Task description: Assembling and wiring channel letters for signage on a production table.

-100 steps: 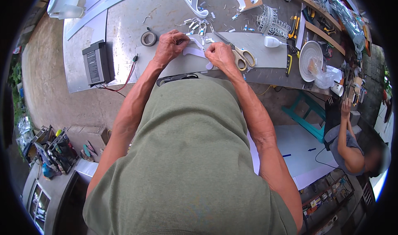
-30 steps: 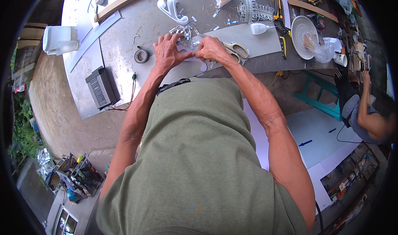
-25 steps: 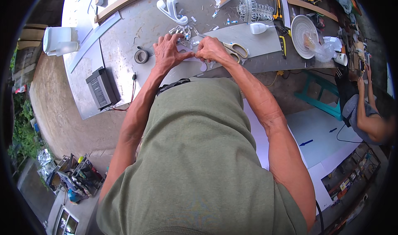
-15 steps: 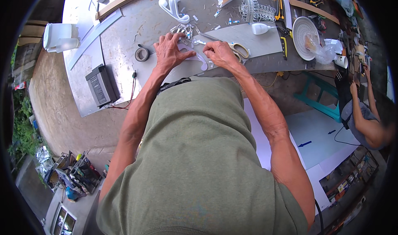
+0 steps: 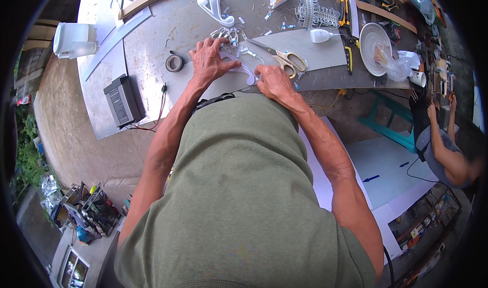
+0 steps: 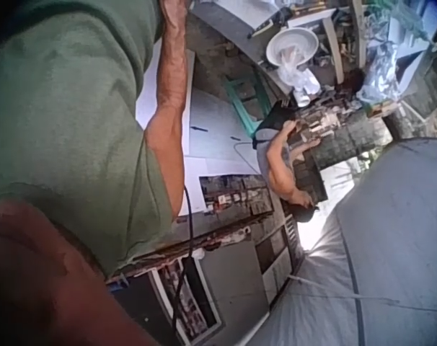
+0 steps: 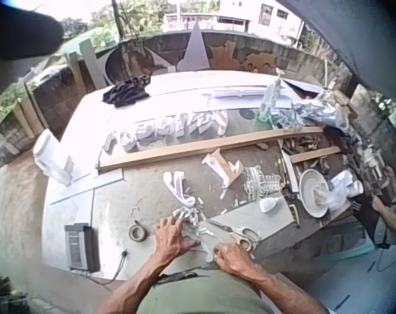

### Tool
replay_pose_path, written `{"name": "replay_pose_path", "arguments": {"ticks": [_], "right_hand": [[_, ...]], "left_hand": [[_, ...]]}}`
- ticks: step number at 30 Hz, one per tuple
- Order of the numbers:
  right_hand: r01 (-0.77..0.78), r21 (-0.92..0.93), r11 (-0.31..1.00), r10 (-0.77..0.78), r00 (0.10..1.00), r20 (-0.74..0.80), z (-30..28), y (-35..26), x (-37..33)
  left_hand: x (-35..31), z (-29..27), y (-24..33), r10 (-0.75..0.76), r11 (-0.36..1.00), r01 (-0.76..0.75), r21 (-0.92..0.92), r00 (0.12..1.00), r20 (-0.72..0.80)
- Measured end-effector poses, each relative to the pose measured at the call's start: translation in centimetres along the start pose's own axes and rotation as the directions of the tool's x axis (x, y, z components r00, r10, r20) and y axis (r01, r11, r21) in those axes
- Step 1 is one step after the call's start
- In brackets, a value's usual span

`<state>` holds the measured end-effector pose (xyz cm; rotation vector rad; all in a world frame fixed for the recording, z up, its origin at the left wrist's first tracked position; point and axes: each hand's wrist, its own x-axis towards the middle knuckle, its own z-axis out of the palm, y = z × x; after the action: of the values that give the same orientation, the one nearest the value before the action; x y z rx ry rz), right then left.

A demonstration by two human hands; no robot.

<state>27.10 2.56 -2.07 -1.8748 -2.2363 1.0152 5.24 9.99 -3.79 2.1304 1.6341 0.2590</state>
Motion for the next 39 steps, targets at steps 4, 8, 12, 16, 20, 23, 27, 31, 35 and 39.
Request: {"name": "replay_pose_path", "arguments": {"ticks": [4, 8, 12, 16, 20, 23, 27, 31, 35, 39], "right_hand": [[-0.124, 0.266, 0.956, 0.118, 0.992, 0.039, 0.0, -0.1, -0.1], [-0.149, 0.365, 0.919, 0.148, 0.988, 0.030, 0.4, 0.2, 0.0], [-0.148, 0.348, 0.926, 0.141, 0.989, 0.044, 0.5, -0.1, 0.3], [-0.126, 0.359, 0.925, 0.119, 0.992, 0.040, 0.4, 0.2, 0.4], [-0.070, 0.350, 0.934, 0.078, 0.997, -0.007, 0.2, 0.7, 0.1], [-0.027, 0.449, 0.893, 0.097, 0.986, -0.133, 0.5, 1.3, -0.3], [-0.064, 0.506, 0.860, 0.126, 0.988, -0.090, -0.4, 1.3, -0.8], [0.050, 0.333, 0.941, 0.000, 0.989, -0.147, -0.9, 1.6, -1.7], [0.065, 0.221, 0.973, -0.025, 0.984, -0.177, -0.3, 1.6, -2.3], [0.057, 0.265, 0.963, -0.014, 0.986, -0.164, 0.3, 2.1, -2.2]], "left_hand": [[-0.1, 0.1, -0.1, -0.006, 1.000, 0.006, 0.001, 1.000, -0.004], [-0.2, 0.2, -0.2, 0.018, 1.000, -0.018, -0.016, 0.999, -0.040], [-0.2, 0.2, -0.2, 0.014, 1.000, -0.015, -0.009, 0.999, -0.041], [-0.2, 0.2, 0.0, 0.016, 1.000, -0.017, -0.016, 0.999, -0.044], [-0.2, 0.1, 0.0, 0.016, 1.000, -0.016, -0.012, 0.999, -0.043], [-0.3, 0.1, -0.1, 0.022, 1.000, -0.022, -0.011, 0.999, -0.040], [-0.3, 0.4, -0.2, 0.023, 1.000, -0.024, -0.015, 0.998, -0.060], [-0.3, 0.4, -0.3, 0.026, 1.000, -0.027, -0.013, 0.998, -0.061], [-0.3, 0.3, -0.1, 0.028, 1.000, -0.029, -0.010, 0.998, -0.058], [-0.3, 0.0, 0.0, 0.003, 1.000, -0.003, -0.008, 1.000, -0.019]]}}
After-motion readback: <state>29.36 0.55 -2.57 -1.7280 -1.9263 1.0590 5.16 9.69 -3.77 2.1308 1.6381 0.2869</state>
